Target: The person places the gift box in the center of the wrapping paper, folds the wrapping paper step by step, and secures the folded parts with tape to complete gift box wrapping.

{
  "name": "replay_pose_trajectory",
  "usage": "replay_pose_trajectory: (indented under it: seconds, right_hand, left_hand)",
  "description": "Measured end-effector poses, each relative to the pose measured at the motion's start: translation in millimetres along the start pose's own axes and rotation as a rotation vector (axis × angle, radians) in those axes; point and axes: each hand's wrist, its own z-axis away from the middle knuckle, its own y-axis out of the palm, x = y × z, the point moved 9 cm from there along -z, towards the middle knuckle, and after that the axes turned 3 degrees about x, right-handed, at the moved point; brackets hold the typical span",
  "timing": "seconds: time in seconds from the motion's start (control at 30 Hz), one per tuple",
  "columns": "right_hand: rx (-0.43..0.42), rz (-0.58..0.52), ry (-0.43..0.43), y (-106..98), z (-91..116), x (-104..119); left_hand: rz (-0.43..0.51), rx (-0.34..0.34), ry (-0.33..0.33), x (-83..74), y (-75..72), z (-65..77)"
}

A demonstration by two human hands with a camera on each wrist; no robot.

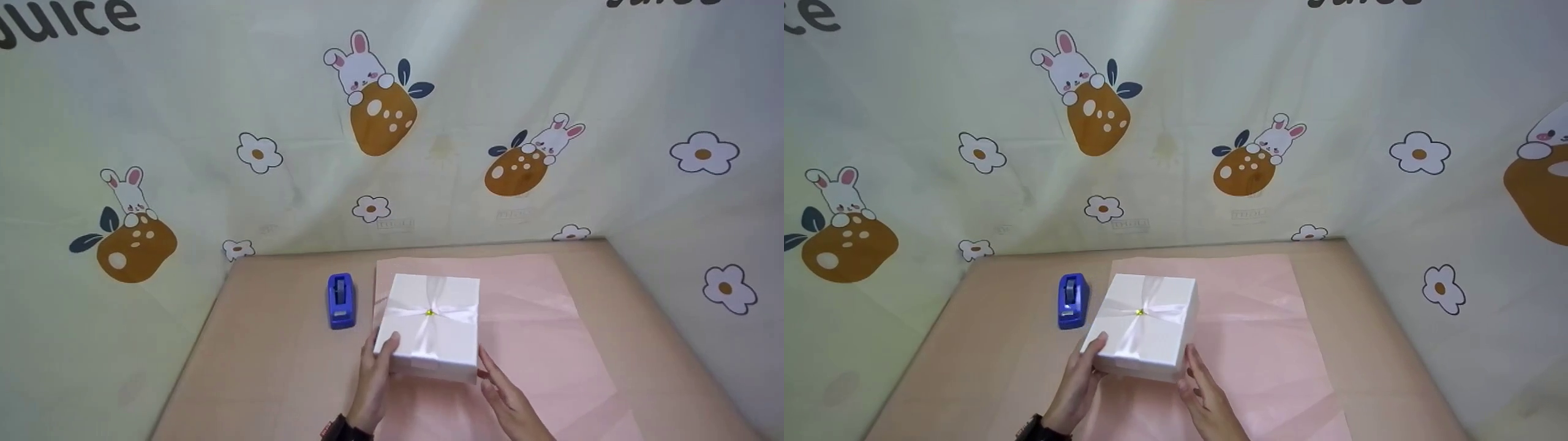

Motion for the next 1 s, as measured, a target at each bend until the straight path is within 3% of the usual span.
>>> replay_pose_trajectory:
  seconds: [0.2, 0.33, 0.67, 0.87, 1.0]
  right_hand:
    - [-0.179, -0.006, 0.146, -24, 1, -16]
    - [-0.243, -0.017, 0.242, -36, 3, -31]
    - [-0.228, -0.052, 0.432, -58, 9, -74]
    - [-0.209, -0.142, 0.466, -62, 12, -96]
    - [-0.233, -0.192, 0.445, -67, 13, -101]
  left_hand:
    - [-0.012, 0.030, -0.005, 15.2, 26.3, 6.2]
    - [-0.036, 0.059, -0.012, 27.0, 42.2, 8.2]
    - [-0.204, 0.167, -0.054, 62.1, 73.8, 7.5]
    - [-0.263, 0.218, -0.044, 73.3, 84.2, 7.8]
    - [-0.290, 0.241, -0.032, 76.7, 89.1, 8.2]
